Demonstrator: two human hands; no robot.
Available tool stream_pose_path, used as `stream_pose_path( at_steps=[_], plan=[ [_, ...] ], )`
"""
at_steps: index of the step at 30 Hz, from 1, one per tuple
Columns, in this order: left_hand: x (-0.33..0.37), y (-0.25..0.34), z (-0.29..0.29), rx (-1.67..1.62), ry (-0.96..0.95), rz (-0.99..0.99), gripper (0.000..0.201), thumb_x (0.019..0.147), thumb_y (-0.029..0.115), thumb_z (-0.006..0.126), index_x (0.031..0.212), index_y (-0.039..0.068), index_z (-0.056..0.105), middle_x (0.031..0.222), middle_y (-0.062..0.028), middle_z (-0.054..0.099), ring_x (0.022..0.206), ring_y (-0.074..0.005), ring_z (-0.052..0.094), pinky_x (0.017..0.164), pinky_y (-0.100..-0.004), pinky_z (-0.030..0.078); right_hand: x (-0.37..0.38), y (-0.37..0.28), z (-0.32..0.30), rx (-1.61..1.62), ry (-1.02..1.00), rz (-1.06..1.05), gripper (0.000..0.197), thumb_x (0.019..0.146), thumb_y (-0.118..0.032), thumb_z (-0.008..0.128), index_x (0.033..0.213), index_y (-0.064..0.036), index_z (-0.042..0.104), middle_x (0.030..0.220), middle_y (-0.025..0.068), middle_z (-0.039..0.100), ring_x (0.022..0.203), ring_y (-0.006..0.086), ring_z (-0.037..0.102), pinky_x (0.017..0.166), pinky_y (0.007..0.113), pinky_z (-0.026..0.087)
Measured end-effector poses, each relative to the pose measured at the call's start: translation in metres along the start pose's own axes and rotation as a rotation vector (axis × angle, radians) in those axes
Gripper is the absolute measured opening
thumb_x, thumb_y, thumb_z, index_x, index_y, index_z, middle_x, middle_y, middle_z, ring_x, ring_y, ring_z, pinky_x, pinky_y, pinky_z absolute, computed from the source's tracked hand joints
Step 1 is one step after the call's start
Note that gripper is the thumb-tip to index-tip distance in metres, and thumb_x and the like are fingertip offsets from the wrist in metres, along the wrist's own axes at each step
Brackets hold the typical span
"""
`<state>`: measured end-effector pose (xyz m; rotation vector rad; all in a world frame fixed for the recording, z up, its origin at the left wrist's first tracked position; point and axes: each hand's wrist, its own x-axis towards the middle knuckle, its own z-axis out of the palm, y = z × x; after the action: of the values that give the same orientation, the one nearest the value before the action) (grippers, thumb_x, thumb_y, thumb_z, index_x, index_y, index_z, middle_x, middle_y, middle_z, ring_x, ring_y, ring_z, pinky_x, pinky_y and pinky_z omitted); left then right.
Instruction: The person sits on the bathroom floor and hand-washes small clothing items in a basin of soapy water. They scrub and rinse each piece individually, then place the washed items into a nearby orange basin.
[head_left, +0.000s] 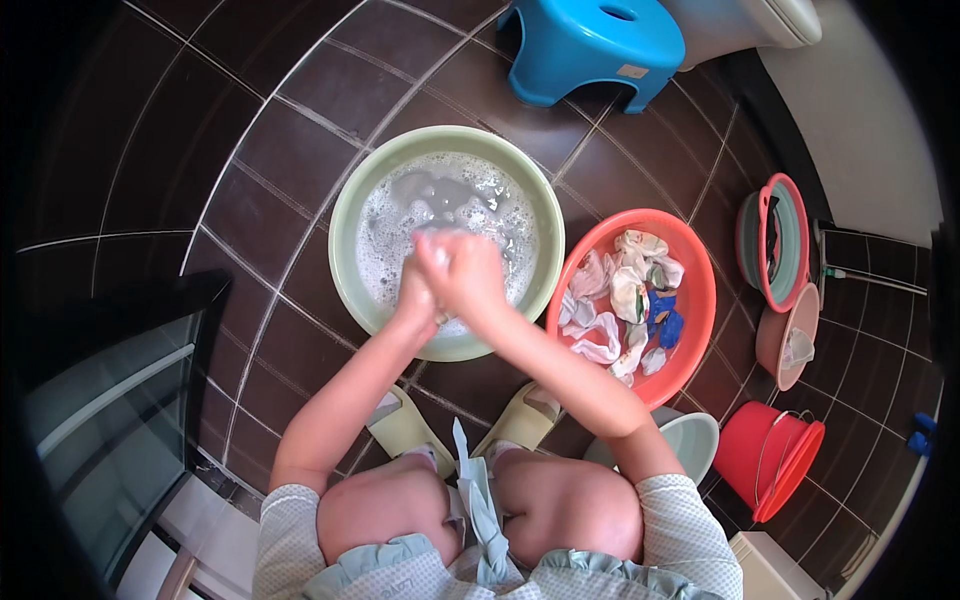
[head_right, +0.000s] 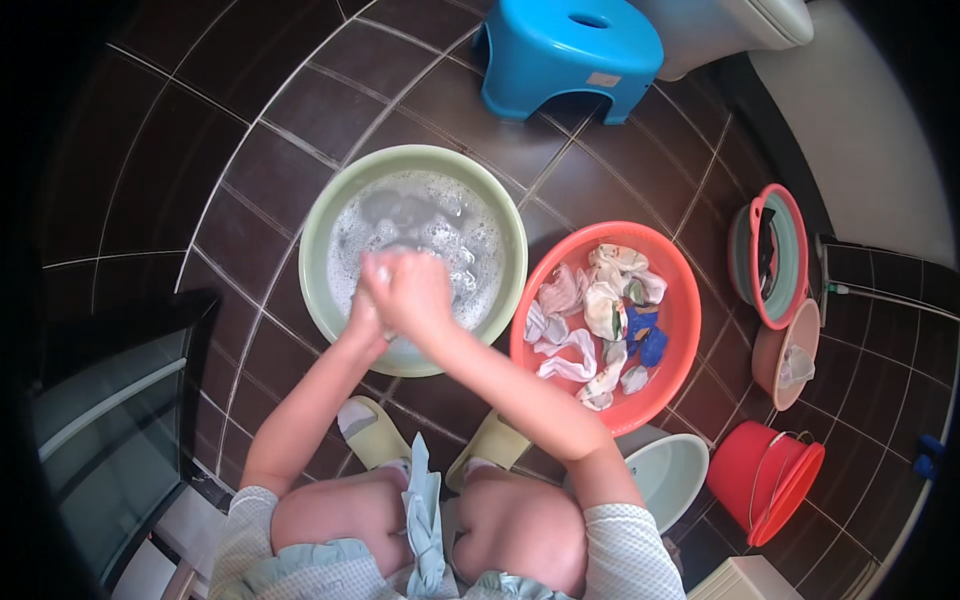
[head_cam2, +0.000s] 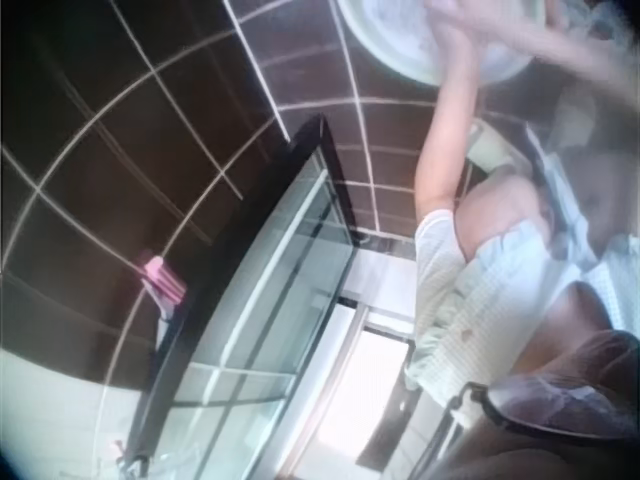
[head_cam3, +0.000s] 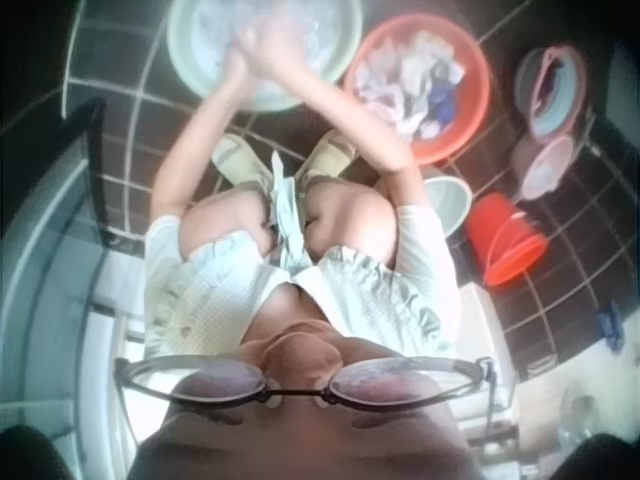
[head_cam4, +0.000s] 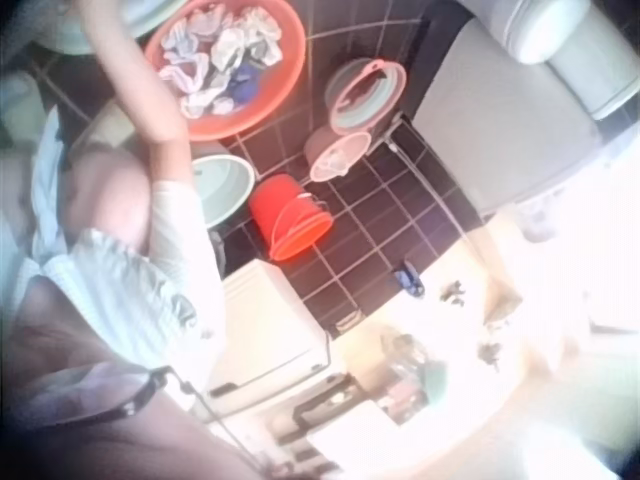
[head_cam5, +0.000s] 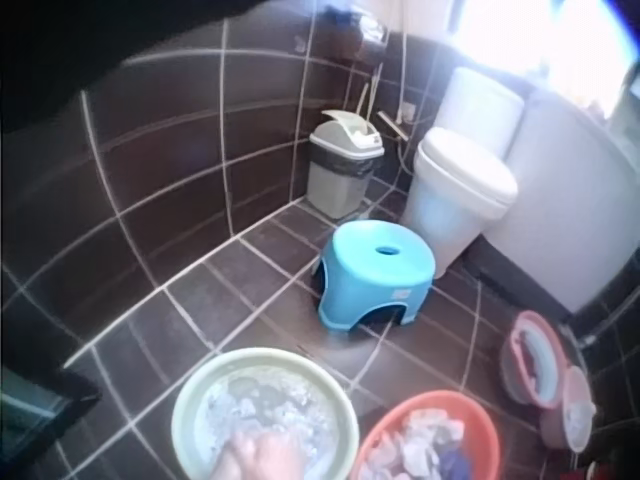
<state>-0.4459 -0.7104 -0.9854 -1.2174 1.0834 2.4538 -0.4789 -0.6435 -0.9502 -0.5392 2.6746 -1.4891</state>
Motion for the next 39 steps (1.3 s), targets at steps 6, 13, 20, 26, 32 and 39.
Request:
stream_pose_path(
  at_steps=[6, 13, 20, 26, 32, 39],
  plan=[
    [-0.023, 0.002, 0.011, 0.333, -0.007, -0.045, 0.030, 0.090, 0.032, 0.033, 0.084, 0.008, 0.051, 0.068, -0.0015, 0.051, 0.050, -0.0095, 0.051, 0.035, -0.0212, 0.034, 0.007, 0.015, -0.006, -0.022, -0.098, 0.146, 0.038, 0.081, -0.028, 0.054, 0.055, 0.0002, 0.057, 0.050, 0.0196, 0.050, 0.048, 0.0371, 0.051, 0.047, 0.041, 0.040],
    [-0.013, 0.006, -0.003, 0.279, -0.033, 0.033, 0.030, 0.091, 0.033, 0.033, 0.090, 0.008, 0.049, 0.068, -0.0015, 0.051, 0.048, -0.0091, 0.051, 0.033, -0.0231, 0.034, 0.001, 0.007, 0.002, -0.072, -0.087, 0.072, 0.037, 0.082, -0.029, 0.051, 0.059, -0.0021, 0.062, 0.051, 0.0198, 0.052, 0.050, 0.0367, 0.054, 0.051, 0.043, 0.044],
    [-0.013, 0.010, -0.008, 0.168, 0.011, 0.051, 0.033, 0.090, 0.033, 0.034, 0.080, 0.006, 0.050, 0.060, -0.0018, 0.050, 0.042, -0.0093, 0.047, 0.031, -0.0238, 0.033, -0.010, -0.008, 0.002, -0.026, -0.087, 0.029, 0.035, 0.082, -0.028, 0.053, 0.062, -0.0017, 0.063, 0.050, 0.0196, 0.052, 0.048, 0.0352, 0.054, 0.050, 0.041, 0.044],
    [-0.012, 0.003, -0.009, 0.249, 0.004, 0.110, 0.036, 0.090, 0.034, 0.033, 0.076, 0.005, 0.050, 0.055, -0.0030, 0.049, 0.037, -0.0099, 0.044, 0.029, -0.0238, 0.029, 0.004, -0.003, -0.003, -0.051, -0.124, 0.124, 0.034, 0.081, -0.030, 0.053, 0.066, -0.0030, 0.066, 0.052, 0.0190, 0.055, 0.049, 0.0339, 0.055, 0.049, 0.038, 0.044],
    [-0.026, 0.009, 0.003, 0.338, -0.043, 0.059, 0.035, 0.088, 0.033, 0.033, 0.080, 0.005, 0.052, 0.056, -0.0024, 0.053, 0.039, -0.0093, 0.047, 0.029, -0.0228, 0.031, 0.019, 0.021, -0.002, -0.089, -0.128, 0.253, 0.032, 0.081, -0.031, 0.053, 0.069, -0.0049, 0.067, 0.055, 0.0194, 0.056, 0.053, 0.0337, 0.058, 0.054, 0.040, 0.046],
    [-0.023, 0.036, 0.009, 0.382, -0.369, -0.148, 0.051, 0.089, 0.048, 0.027, 0.102, 0.004, 0.051, 0.075, -0.0037, 0.060, 0.054, -0.0101, 0.054, 0.040, -0.0206, 0.038, 0.023, 0.069, -0.023, 0.770, -0.340, 0.306, 0.037, 0.087, -0.032, 0.049, 0.099, -0.0003, 0.061, 0.085, 0.0110, 0.063, 0.080, 0.0159, 0.058, 0.071, 0.029, 0.045]
  ],
)
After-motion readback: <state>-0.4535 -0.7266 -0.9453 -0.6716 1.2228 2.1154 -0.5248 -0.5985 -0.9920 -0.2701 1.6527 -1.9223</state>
